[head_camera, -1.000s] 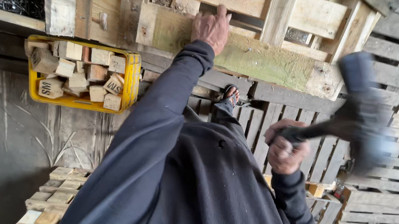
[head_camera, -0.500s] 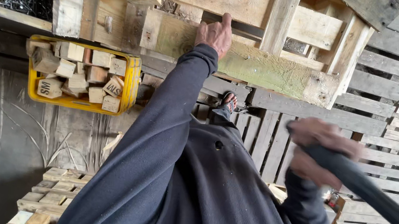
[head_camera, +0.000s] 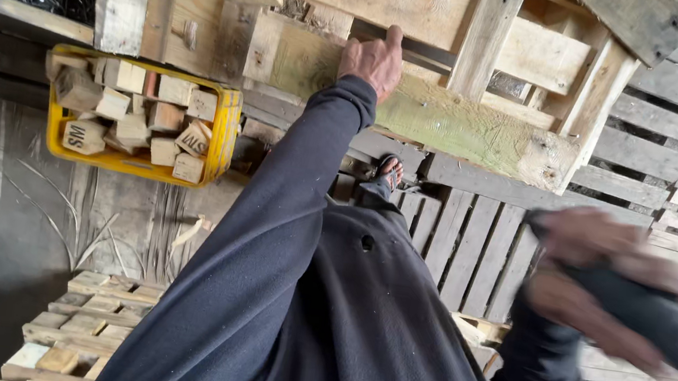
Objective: The person assembles a wooden pallet by placing small wooden blocks and planks onto a pallet frame and hammering nails to secure them. They repeatedly pick up blocks, position them, and drive nails with a hammer.
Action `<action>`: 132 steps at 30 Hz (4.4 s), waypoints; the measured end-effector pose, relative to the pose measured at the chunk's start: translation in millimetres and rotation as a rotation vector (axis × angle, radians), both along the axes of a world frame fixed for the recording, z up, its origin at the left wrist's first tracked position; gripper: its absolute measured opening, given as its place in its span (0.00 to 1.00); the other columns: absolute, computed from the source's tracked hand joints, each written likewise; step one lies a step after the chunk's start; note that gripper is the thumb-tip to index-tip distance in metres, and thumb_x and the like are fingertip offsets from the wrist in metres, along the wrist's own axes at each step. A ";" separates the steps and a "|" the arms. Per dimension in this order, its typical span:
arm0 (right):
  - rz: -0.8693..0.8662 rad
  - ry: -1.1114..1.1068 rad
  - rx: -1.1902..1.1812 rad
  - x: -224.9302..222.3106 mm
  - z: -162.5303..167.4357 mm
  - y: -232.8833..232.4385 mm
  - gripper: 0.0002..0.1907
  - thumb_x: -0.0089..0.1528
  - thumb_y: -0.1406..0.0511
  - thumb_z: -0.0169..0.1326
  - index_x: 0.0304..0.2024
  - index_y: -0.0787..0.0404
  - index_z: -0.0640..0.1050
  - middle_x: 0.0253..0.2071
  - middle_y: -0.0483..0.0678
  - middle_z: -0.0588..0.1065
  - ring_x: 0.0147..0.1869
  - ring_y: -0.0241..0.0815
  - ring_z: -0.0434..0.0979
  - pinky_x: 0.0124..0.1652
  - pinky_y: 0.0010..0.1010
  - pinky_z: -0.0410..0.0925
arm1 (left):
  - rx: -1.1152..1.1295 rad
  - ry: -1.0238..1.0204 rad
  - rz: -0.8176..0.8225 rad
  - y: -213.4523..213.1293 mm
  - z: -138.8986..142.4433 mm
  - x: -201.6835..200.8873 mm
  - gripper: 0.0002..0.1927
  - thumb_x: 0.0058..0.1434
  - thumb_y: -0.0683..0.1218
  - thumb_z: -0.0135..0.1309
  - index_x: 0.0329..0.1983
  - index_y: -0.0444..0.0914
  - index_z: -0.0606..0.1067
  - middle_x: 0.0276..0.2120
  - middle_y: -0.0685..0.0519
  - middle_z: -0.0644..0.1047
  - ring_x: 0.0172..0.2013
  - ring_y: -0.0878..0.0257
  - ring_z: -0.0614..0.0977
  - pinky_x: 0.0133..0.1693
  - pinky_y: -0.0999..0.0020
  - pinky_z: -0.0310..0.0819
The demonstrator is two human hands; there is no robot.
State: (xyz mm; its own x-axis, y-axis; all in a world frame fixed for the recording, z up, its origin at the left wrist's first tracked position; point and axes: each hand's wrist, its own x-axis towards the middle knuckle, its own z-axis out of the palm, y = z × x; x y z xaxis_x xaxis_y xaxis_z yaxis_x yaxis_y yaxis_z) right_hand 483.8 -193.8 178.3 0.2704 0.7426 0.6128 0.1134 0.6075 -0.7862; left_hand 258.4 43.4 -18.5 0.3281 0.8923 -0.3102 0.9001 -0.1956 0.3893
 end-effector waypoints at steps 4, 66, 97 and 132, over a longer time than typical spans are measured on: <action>-0.016 -0.519 -1.559 -35.3 -62.6 -9.5 0.21 0.66 0.49 0.51 0.43 0.61 0.73 0.23 0.50 0.71 0.24 0.37 0.69 0.25 0.34 0.64 | 0.001 0.003 -0.038 0.1 5.8 0.1 0.17 0.70 0.45 0.39 0.60 0.37 0.64 0.29 0.44 0.82 0.30 0.50 0.85 0.43 0.51 0.73; 0.191 1.036 -1.023 -226.3 -170.7 92.1 0.20 0.65 0.51 0.65 0.49 0.56 0.79 0.35 0.46 0.77 0.43 0.44 0.77 0.48 0.42 0.70 | 0.023 -0.640 -0.244 68.3 -2.1 -308.2 0.53 0.49 0.30 0.65 0.75 0.47 0.55 0.67 0.45 0.70 0.65 0.49 0.75 0.62 0.55 0.69; 0.584 -0.801 -1.002 -251.2 -281.3 177.1 0.27 0.67 0.51 0.54 0.68 0.45 0.71 0.68 0.44 0.71 0.69 0.48 0.69 0.65 0.45 0.62 | 0.187 -0.708 -0.309 -1.9 -28.3 -301.3 0.57 0.60 0.48 0.74 0.80 0.35 0.47 0.67 0.31 0.62 0.67 0.39 0.64 0.66 0.47 0.61; 0.093 -1.197 -0.391 -256.5 -310.8 176.2 0.43 0.70 0.38 0.46 0.75 0.58 0.61 0.72 0.62 0.61 0.75 0.60 0.59 0.71 0.54 0.56 | -0.182 -0.647 0.485 -14.6 -16.0 -258.8 0.32 0.57 0.41 0.65 0.65 0.35 0.71 0.54 0.42 0.79 0.46 0.54 0.86 0.40 0.62 0.85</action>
State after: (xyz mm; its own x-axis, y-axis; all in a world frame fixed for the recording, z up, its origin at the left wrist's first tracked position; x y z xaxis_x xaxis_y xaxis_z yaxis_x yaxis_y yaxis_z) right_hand 227.3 -17.7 -132.5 -0.3636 0.9154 0.1727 0.8463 0.4021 -0.3494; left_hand -0.4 28.8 -34.6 0.0826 0.9349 -0.3452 0.4552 0.2727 0.8476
